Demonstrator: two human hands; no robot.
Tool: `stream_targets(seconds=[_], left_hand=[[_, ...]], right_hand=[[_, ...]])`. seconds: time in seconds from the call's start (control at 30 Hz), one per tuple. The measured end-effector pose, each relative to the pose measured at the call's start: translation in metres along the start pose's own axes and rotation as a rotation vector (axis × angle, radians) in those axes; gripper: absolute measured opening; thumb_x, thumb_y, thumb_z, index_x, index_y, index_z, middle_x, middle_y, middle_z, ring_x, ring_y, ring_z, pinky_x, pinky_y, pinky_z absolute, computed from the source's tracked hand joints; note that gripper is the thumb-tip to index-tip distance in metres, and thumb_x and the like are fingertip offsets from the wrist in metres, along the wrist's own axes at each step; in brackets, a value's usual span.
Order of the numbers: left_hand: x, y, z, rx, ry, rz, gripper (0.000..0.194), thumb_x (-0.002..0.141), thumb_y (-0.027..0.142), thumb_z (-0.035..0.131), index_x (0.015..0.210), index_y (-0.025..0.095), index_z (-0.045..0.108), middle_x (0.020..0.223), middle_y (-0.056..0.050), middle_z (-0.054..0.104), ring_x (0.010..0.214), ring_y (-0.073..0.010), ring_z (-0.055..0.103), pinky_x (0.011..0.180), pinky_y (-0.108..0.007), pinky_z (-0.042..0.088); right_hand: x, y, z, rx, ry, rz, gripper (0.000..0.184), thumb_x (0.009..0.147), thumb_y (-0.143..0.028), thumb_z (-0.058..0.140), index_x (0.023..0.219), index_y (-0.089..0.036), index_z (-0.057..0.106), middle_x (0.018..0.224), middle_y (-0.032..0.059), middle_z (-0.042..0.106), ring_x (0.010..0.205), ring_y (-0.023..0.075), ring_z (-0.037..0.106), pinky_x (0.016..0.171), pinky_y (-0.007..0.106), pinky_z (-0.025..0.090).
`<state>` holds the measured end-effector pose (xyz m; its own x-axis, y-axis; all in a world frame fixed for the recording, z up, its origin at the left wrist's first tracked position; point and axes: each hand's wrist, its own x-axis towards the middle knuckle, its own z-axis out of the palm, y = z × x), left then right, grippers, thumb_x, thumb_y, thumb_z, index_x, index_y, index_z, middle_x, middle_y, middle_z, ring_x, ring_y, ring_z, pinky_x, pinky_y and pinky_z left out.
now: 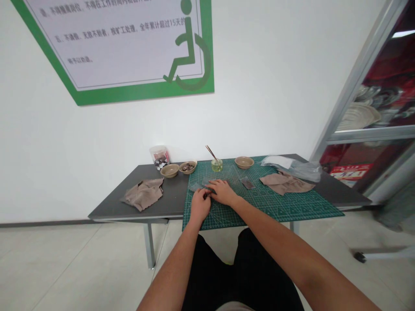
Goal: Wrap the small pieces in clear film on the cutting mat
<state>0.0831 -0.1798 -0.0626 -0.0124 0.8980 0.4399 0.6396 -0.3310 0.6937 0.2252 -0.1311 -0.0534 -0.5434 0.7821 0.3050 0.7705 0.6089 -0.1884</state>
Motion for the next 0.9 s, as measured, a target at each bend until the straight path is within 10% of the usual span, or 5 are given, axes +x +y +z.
stream_targets(seconds=[0.9], left_hand=[[0.0,0.002,-0.001,-0.039,0.019,-0.054,0.013,0.077,0.013,0.052,0.08,0.018,0.063,0.078,-0.002,0.053,0.075,-0.0156,0.052,0.073,-0.028,0.04]], right_hand=[[0.043,0.02,0.011,-0.057,-0.033,-0.022,0.028,0.088,-0.038,0.056,0.106,-0.017,0.061,0.107,0.0111,0.063,0.102,0.0229,0.055,0.087,0.033,0.038]])
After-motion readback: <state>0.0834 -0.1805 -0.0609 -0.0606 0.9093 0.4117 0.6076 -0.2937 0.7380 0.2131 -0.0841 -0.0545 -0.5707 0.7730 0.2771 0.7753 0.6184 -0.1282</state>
